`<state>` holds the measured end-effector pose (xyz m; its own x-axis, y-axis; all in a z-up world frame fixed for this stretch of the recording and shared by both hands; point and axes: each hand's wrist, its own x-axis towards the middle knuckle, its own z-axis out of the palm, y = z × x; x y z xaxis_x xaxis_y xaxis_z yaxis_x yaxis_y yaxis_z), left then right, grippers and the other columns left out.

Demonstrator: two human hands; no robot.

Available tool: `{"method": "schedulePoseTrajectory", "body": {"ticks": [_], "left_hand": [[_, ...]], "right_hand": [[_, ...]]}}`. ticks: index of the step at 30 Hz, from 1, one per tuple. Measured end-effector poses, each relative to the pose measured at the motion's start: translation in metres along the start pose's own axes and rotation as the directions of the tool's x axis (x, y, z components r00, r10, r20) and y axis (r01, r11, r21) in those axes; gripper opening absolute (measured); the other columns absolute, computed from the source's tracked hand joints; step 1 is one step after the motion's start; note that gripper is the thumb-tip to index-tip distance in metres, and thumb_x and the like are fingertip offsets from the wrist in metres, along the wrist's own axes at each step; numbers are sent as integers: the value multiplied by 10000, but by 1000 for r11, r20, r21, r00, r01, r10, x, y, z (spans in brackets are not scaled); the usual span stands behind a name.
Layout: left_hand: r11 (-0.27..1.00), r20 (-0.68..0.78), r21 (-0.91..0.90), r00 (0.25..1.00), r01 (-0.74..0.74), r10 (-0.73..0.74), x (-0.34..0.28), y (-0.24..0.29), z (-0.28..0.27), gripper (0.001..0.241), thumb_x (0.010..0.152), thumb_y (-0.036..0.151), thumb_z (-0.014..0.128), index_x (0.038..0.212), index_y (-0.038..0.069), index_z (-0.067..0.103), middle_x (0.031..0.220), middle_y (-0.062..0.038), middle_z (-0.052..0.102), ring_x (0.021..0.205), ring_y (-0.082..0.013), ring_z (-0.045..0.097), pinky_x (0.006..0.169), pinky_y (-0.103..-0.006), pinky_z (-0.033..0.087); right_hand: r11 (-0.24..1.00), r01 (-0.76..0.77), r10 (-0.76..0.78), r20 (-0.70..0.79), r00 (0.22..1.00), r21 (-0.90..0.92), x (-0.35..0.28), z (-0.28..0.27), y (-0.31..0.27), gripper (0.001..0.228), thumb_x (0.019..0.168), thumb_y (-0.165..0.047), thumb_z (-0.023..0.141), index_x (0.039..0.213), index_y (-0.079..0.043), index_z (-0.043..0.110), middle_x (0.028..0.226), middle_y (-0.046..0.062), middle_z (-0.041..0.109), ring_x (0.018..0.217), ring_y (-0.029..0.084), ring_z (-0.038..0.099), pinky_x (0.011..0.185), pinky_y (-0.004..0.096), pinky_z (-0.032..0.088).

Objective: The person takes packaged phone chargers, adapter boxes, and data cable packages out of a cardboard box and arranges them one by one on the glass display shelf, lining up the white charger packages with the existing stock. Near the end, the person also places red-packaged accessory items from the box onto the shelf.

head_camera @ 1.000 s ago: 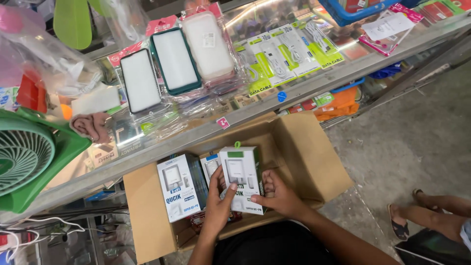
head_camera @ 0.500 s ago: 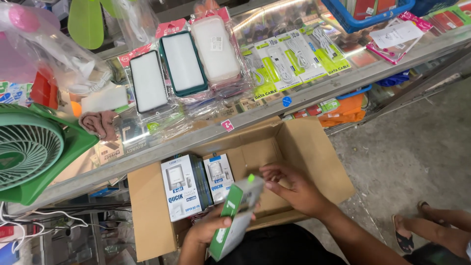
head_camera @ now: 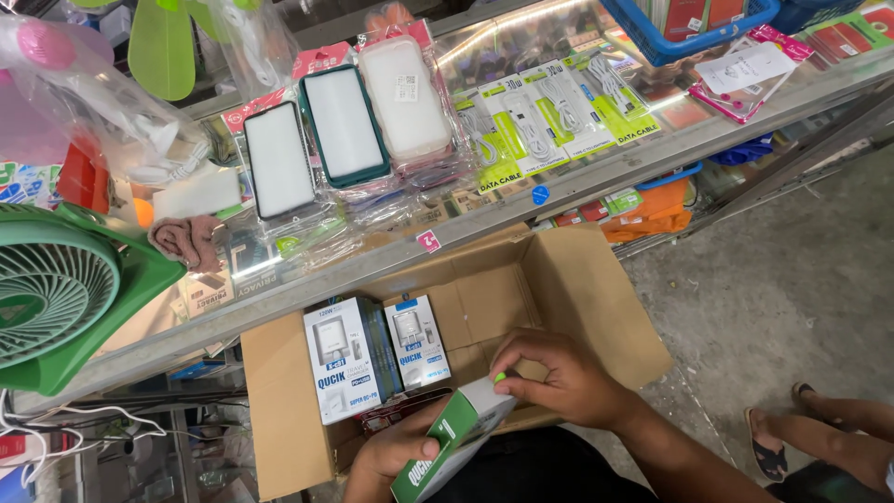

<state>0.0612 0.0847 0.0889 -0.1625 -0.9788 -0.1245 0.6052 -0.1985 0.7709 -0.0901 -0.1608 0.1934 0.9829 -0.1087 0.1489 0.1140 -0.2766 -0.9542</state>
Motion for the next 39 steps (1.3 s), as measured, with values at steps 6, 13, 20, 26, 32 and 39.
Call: {"method": "schedulePoseTrajectory", "body": {"ticks": [6,13,20,26,32,39], "left_hand": [[926,-278,378,956,18,95,12,53,10,932,881,587,670,1577,63,341,1599,-165,451,1491,-274,416,1215,-408,312],[571,-354,820,827,49,437,14,128,86,641,953,433,642,1488,104,515,1587,-152,493,1522,-317,416,1227,-440,297],[341,146,869,843,-360,519,0,184,182,633,926,310,658,1446,-9,490,1498,-210,479,1461,-334,419,1199,-433,328],[328,81,889,815,-320,574,-9,175,223,724,887,354,703,1470,3,459,1521,-218,463,1469,-356,424,1209,-449,339],[301,45,908,782,-291,622,-6,149,212,819,847,399,749,1494,14,427,1544,-226,448,1477,-379,429,1220,-465,350],[256,25,929,735,-267,678,-10,127,202,932,802,451,801,1522,27,391,1571,-236,429,1487,-405,435,1232,-484,362]], "right_hand": [[993,-85,72,-160,984,-78,-8,-5,4,111,853,-118,789,940,-74,736,893,33,724,825,174,712,752,323,568],[911,-2,-74,-169,983,-413,-4,0,-3,148,838,-194,810,914,-100,725,879,38,712,830,225,692,715,356,532],[861,41,-93,-78,993,-507,-5,13,-2,174,832,-245,812,890,-103,728,864,39,708,828,256,668,715,388,522],[854,69,-105,-41,994,-515,-9,20,2,168,818,-231,821,877,-101,732,847,43,706,805,262,671,705,389,523],[848,55,-102,-61,993,-526,-9,19,6,170,798,-220,831,871,-102,733,845,45,708,798,257,677,698,383,529],[858,40,-103,-94,990,-513,-5,16,-5,171,785,-197,835,872,-98,727,848,45,718,801,252,686,690,379,530]]}}
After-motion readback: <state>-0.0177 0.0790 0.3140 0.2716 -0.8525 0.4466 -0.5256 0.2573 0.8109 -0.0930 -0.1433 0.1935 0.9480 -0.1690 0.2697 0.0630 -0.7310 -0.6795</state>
